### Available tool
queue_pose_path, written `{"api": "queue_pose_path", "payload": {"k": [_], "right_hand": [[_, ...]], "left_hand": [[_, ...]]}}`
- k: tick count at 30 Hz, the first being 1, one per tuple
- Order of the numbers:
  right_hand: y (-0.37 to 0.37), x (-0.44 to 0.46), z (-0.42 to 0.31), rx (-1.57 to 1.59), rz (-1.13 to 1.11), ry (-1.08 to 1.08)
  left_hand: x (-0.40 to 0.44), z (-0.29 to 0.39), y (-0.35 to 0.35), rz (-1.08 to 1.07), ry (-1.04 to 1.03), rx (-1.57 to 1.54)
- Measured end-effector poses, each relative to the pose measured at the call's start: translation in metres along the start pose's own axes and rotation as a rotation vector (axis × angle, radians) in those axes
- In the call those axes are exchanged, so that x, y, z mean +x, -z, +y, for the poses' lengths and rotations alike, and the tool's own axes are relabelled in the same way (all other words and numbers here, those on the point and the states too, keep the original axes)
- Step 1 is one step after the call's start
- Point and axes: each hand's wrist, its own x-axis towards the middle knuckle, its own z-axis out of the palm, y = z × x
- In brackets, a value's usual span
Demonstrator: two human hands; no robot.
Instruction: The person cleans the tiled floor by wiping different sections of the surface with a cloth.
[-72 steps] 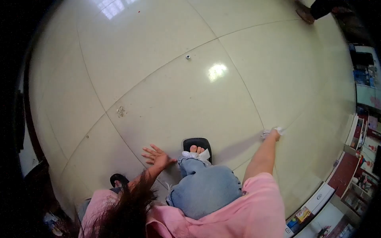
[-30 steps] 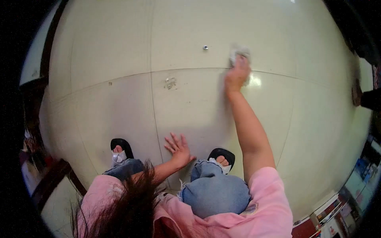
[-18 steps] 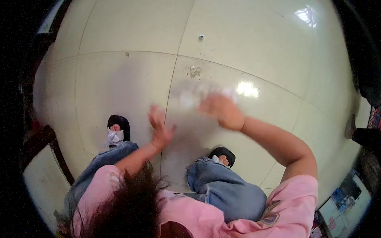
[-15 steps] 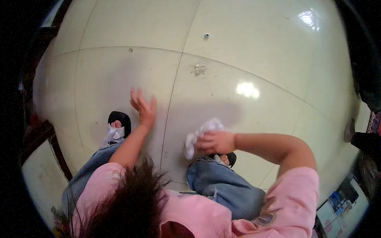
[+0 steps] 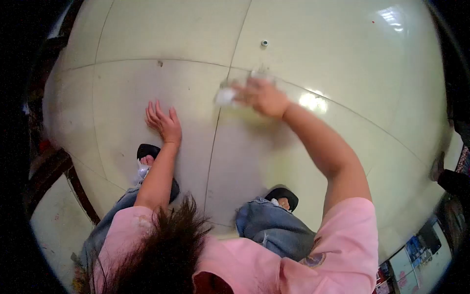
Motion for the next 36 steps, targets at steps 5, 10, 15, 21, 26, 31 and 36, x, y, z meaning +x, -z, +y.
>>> {"api": "queue_pose_path", "payload": {"k": [5, 10, 15, 21, 26, 31, 36], "right_hand": [[0.025, 0.039, 0.142, -0.197, 0.379, -0.388], [0.098, 0.078, 0.176, 0.415, 0.991, -0.781], [0.039, 0.075, 0.015, 0.053, 0.497, -0.409], [-0.062, 0.047, -0.141, 0.444, -0.004, 0.399], [-0.005, 0.100, 0.027, 0.276, -0.093, -0.423], [0.017, 0.111, 0.101, -0.114, 0.552, -0.945], [-0.014, 0.131, -0.069, 0.008, 0.409, -0.148]], "left_hand": [[0.000, 0.003, 0.005, -0.028, -0.002, -0.033], [0.001, 0.002, 0.004, -0.034, 0.031, -0.053], [0.002, 0.004, 0.006, -0.018, 0.038, -0.081], [0.003, 0.000, 0.001, 0.053, -0.007, -0.123], [0.000, -0.004, 0.003, 0.053, 0.003, -0.156], [0.001, -0.008, -0.001, 0.090, 0.015, -0.323], [0.012, 0.006, 0.020, 0.093, -0.045, -0.499]]}}
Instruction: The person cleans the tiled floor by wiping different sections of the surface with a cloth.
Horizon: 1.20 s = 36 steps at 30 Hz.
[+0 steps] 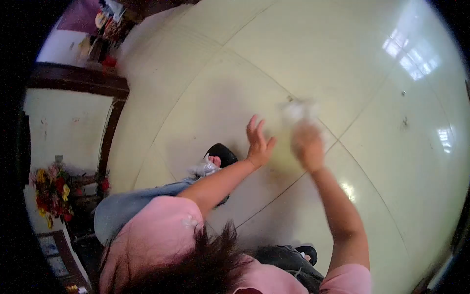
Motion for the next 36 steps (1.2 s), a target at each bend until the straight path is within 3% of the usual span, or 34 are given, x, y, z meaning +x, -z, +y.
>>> {"api": "queue_pose_path", "payload": {"k": [1, 2, 4, 5, 7, 8, 9, 11, 13, 14, 16, 17, 19, 20, 22, 23, 25, 26, 28, 30, 31, 32, 33, 35, 36], "right_hand": [[-0.046, -0.033, -0.020, 0.080, -0.297, 0.041], [-0.056, -0.058, -0.056, 0.260, -0.622, -0.257], [-0.046, -0.061, -0.081, 0.095, -0.617, 0.248], [-0.052, -0.048, -0.072, 0.095, -0.612, 0.264], [-0.059, -0.036, -0.036, 0.331, -0.748, 0.231], [-0.053, -0.014, -0.017, 0.241, -0.753, 0.196], [-0.054, -0.002, 0.003, 0.124, -0.620, 0.112], [-0.054, 0.025, 0.049, 0.025, -0.576, -0.077], [-0.047, 0.053, 0.060, -0.080, -0.388, -0.275], [-0.051, 0.058, 0.073, -0.083, -0.375, -0.265], [-0.057, 0.062, 0.085, -0.086, -0.240, -0.407], [-0.054, 0.067, 0.078, -0.118, -0.284, -0.481], [-0.058, 0.064, 0.077, -0.120, -0.233, -0.470], [-0.061, 0.061, 0.077, -0.104, -0.192, -0.462], [-0.072, 0.068, 0.031, 0.072, 0.047, -0.461], [-0.088, 0.062, 0.004, 0.156, -0.103, -0.378], [-0.112, 0.069, -0.060, 0.290, -0.470, -0.115], [-0.116, 0.081, -0.085, 0.335, -0.663, 0.070], [-0.131, 0.101, -0.085, 0.329, -0.689, 0.085], [-0.139, 0.114, -0.060, 0.301, -0.669, 0.069], [-0.143, 0.116, -0.039, 0.291, -0.597, -0.074], [-0.142, 0.126, -0.017, 0.064, -0.531, -0.065], [-0.135, 0.141, 0.001, 0.071, -0.484, -0.197], [-0.130, 0.158, 0.051, -0.073, -0.385, -0.294], [-0.120, 0.175, 0.064, 0.011, -0.380, -0.508]], "left_hand": [[0.006, 0.004, 0.003, -0.037, -0.089, -0.044], [0.021, 0.006, 0.007, -0.068, -0.183, -0.080], [0.059, 0.008, 0.009, -0.152, -0.390, -0.027], [0.081, 0.010, 0.009, -0.170, -0.460, -0.022], [0.119, 0.016, 0.017, -0.309, -0.619, 0.048], [0.136, 0.014, 0.023, -0.381, -0.724, 0.067], [0.155, 0.011, 0.030, -0.377, -0.737, 0.063], [0.184, -0.005, 0.062, -0.780, -1.224, 0.060], [0.203, -0.022, 0.110, -1.056, -1.456, 0.306], [0.206, -0.027, 0.129, -1.173, -1.430, 0.339], [0.196, -0.059, 0.175, -1.203, -1.145, 0.277], [0.186, -0.078, 0.191, -1.192, -0.994, 0.281], [0.149, -0.127, 0.202, -1.094, -0.682, 0.415], [0.133, -0.138, 0.199, -1.084, -0.686, 0.400], [0.095, -0.153, 0.186, -0.634, -0.302, 0.436], [0.075, -0.157, 0.171, -0.646, -0.277, 0.407], [0.035, -0.153, 0.133, -0.279, 0.146, 0.209], [0.017, -0.149, 0.113, -0.148, 0.172, 0.113], [0.036, -0.137, 0.124, -0.337, 0.143, 0.132], [0.060, -0.176, 0.128, -0.341, 0.285, 0.285], [0.083, -0.207, 0.129, -0.330, 0.383, 0.445], [0.096, -0.242, 0.134, -0.252, 0.558, 0.486], [0.113, -0.274, 0.143, -0.220, 0.828, 0.527], [0.144, -0.325, 0.179, -0.188, 1.170, 0.574], [0.156, -0.337, 0.196, -0.172, 1.185, 0.559]]}}
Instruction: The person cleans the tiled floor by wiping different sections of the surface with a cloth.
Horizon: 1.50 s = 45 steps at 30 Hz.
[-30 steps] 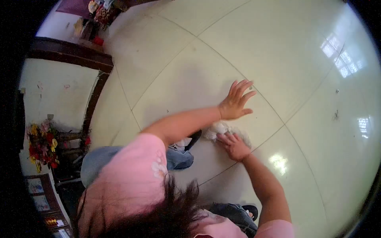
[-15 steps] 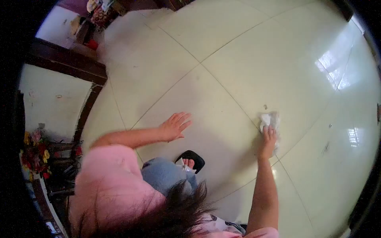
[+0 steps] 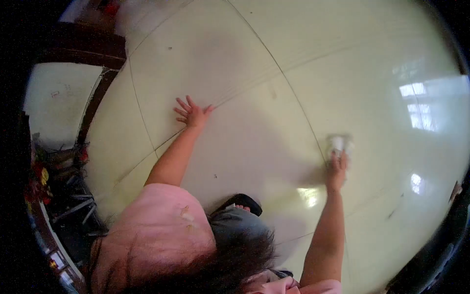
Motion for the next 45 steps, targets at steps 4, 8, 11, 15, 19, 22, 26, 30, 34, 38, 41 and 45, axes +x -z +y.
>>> {"api": "queue_pose_path", "payload": {"k": [4, 8, 11, 15, 19, 22, 26, 30, 34, 38, 41, 45], "right_hand": [[0.025, 0.060, 0.053, 0.210, 0.039, -0.200], [0.039, 0.093, 0.049, -0.212, -0.514, -0.433], [0.028, 0.109, -0.021, -0.140, -0.305, -0.233], [0.025, 0.154, -0.203, 0.353, -0.301, -0.310], [-0.015, 0.211, -0.284, 0.425, -0.368, 0.194], [-0.069, 0.229, -0.393, 0.264, -0.442, 0.652], [-0.177, 0.191, -0.533, 0.230, -0.624, 1.125], [-0.274, 0.121, -0.601, -0.051, -0.917, 1.620], [-0.357, 0.116, -0.591, 0.105, -1.105, 1.660], [-0.371, 0.180, -0.622, 0.000, -0.832, 1.505], [-0.369, 0.300, -0.644, 0.124, -0.787, 0.907], [-0.329, 0.477, -0.583, 0.038, -0.186, 0.658]], "left_hand": [[0.066, -0.026, 0.020, -0.387, 0.379, -0.159], [0.079, -0.019, 0.043, -0.763, 0.170, 0.160], [0.077, -0.021, 0.046, -0.835, 0.127, 0.193], [0.080, -0.026, 0.023, -0.765, 0.325, 0.024], [0.079, -0.017, 0.052, -0.748, 0.478, -0.125], [0.084, -0.021, 0.047, -0.808, 0.466, -0.118], [0.086, -0.022, 0.060, -0.825, 0.490, -0.166], [0.079, -0.037, -0.017, -0.465, 0.527, -0.288], [0.077, -0.034, -0.038, -0.437, 0.568, -0.149], [0.074, -0.034, -0.063, -0.255, 0.621, 0.115], [0.074, -0.031, -0.047, -0.329, 0.571, 0.171], [0.079, -0.025, 0.006, -0.649, 0.470, -0.190]]}}
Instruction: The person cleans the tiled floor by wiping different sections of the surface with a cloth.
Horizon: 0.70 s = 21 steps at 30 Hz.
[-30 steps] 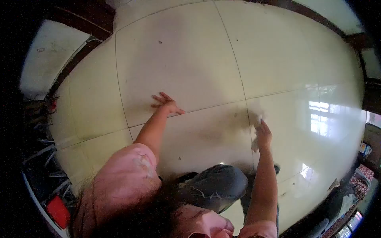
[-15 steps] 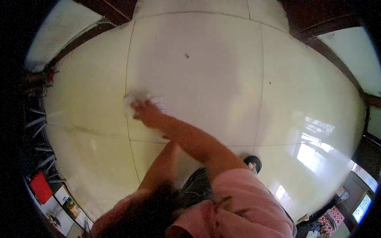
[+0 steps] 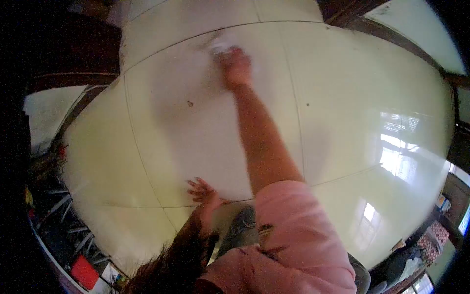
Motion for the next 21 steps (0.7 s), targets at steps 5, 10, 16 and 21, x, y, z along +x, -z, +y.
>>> {"api": "queue_pose_path", "payload": {"k": [5, 10, 16, 21], "right_hand": [[0.145, -0.122, 0.190, -0.532, 0.087, -0.399], [0.194, -0.400, 0.327, -0.615, 0.386, -0.932], [0.209, -0.350, 0.275, 0.088, 0.952, -0.708], [0.095, -0.119, 0.069, 0.266, 0.146, 0.183]], "left_hand": [[0.006, -0.006, -0.010, -0.007, 0.021, 0.047], [0.002, 0.003, 0.008, -0.140, 0.094, 0.131], [-0.006, 0.020, 0.028, -0.180, 0.152, 0.175], [0.007, 0.018, 0.022, -0.162, 0.197, 0.165]]}}
